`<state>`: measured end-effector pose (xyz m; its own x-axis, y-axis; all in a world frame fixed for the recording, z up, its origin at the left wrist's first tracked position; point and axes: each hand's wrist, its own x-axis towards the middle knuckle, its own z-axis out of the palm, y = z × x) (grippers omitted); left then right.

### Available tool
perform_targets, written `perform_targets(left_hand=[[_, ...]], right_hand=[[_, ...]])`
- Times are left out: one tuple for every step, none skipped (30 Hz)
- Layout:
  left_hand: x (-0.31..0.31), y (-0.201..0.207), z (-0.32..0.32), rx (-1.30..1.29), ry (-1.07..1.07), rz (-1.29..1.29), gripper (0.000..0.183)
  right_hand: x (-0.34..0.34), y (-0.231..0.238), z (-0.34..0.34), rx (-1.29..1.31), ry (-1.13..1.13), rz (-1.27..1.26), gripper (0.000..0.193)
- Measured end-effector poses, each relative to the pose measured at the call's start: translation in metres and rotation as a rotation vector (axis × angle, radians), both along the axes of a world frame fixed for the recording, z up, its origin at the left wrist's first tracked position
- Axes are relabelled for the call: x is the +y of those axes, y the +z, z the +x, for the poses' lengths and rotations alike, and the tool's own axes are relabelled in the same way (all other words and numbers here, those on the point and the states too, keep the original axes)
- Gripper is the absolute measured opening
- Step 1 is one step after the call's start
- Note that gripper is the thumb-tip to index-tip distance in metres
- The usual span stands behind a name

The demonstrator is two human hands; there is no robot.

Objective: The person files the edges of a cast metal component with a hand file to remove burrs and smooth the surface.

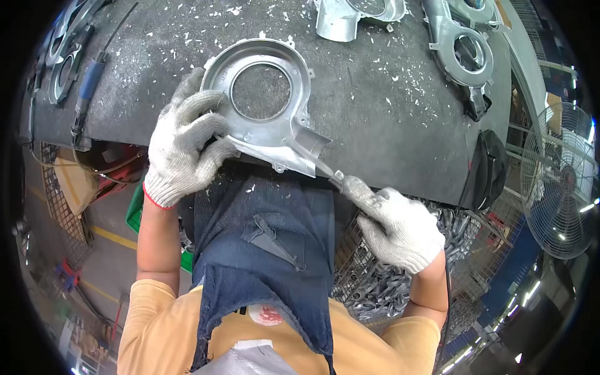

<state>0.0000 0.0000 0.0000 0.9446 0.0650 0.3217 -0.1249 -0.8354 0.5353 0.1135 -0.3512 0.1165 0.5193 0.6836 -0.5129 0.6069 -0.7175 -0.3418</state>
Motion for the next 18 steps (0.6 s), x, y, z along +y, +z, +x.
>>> perform_targets(left_hand=[[-0.001, 0.002, 0.0, 0.016, -0.01, -0.002, 0.025], [-0.003, 0.003, -0.001, 0.032, -0.02, -0.004, 0.025], [0.001, 0.002, 0.001, 0.027, -0.022, 0.005, 0.025], [0.005, 0.001, 0.002, 0.001, -0.008, 0.014, 0.023], [0.009, 0.001, 0.004, -0.025, 0.005, 0.021, 0.022], [0.008, -0.001, 0.005, -0.029, 0.004, 0.021, 0.022], [0.007, -0.004, 0.004, -0.04, -0.003, 0.037, 0.022], [0.007, -0.007, 0.005, -0.05, -0.01, 0.052, 0.022], [0.006, -0.003, 0.002, -0.042, -0.014, 0.041, 0.022], [0.007, 0.005, 0.001, -0.059, -0.064, 0.081, 0.023], [0.006, 0.009, -0.002, -0.076, -0.115, 0.121, 0.025], [0.007, 0.011, -0.001, -0.091, -0.13, 0.122, 0.033], [0.007, 0.014, 0.002, -0.093, -0.13, 0.12, 0.033], [0.008, 0.02, 0.005, -0.108, -0.159, 0.141, 0.034], [0.007, 0.027, 0.006, -0.119, -0.192, 0.16, 0.036], [0.009, 0.034, 0.011, -0.108, -0.224, 0.159, 0.037], [0.009, 0.039, 0.013, -0.094, -0.22, 0.177, 0.035], [0.011, 0.042, 0.016, -0.082, -0.235, 0.177, 0.034]], right_hand=[[-0.001, 0.001, -0.001, -0.007, -0.024, 0.006, 0.065], [-0.003, 0.001, -0.003, -0.014, -0.048, 0.012, 0.065], [-0.001, -0.004, -0.002, -0.019, -0.05, 0.022, 0.065], [0.001, -0.009, -0.001, -0.007, -0.018, 0.051, 0.06], [0.003, -0.013, -0.001, 0.006, 0.014, 0.079, 0.055], [0.003, -0.015, -0.003, -0.037, 0.021, 0.087, 0.057], [0.004, -0.015, -0.004, -0.04, 0.02, 0.085, 0.057], [0.005, -0.014, -0.004, -0.076, -0.032, 0.106, 0.057], [0.003, -0.01, -0.008, -0.103, -0.086, 0.119, 0.058], [-0.001, -0.006, -0.009, -0.097, -0.084, 0.155, 0.061], [-0.002, 0.0, -0.013, -0.09, -0.087, 0.143, 0.061], [0.002, 0.005, -0.013, -0.068, -0.065, 0.086, 0.062], [0.003, 0.008, -0.013, -0.046, -0.044, 0.031, 0.064], [0.0, 0.01, -0.014, -0.065, -0.033, 0.045, 0.063], [-0.001, 0.011, -0.016, -0.061, -0.036, 0.04, 0.063], [-0.002, 0.012, -0.017, -0.061, -0.075, 0.082, 0.062], [-0.003, 0.013, -0.017, -0.061, -0.113, 0.124, 0.06], [-0.002, 0.01, -0.017, -0.086, -0.133, 0.17, 0.059]])
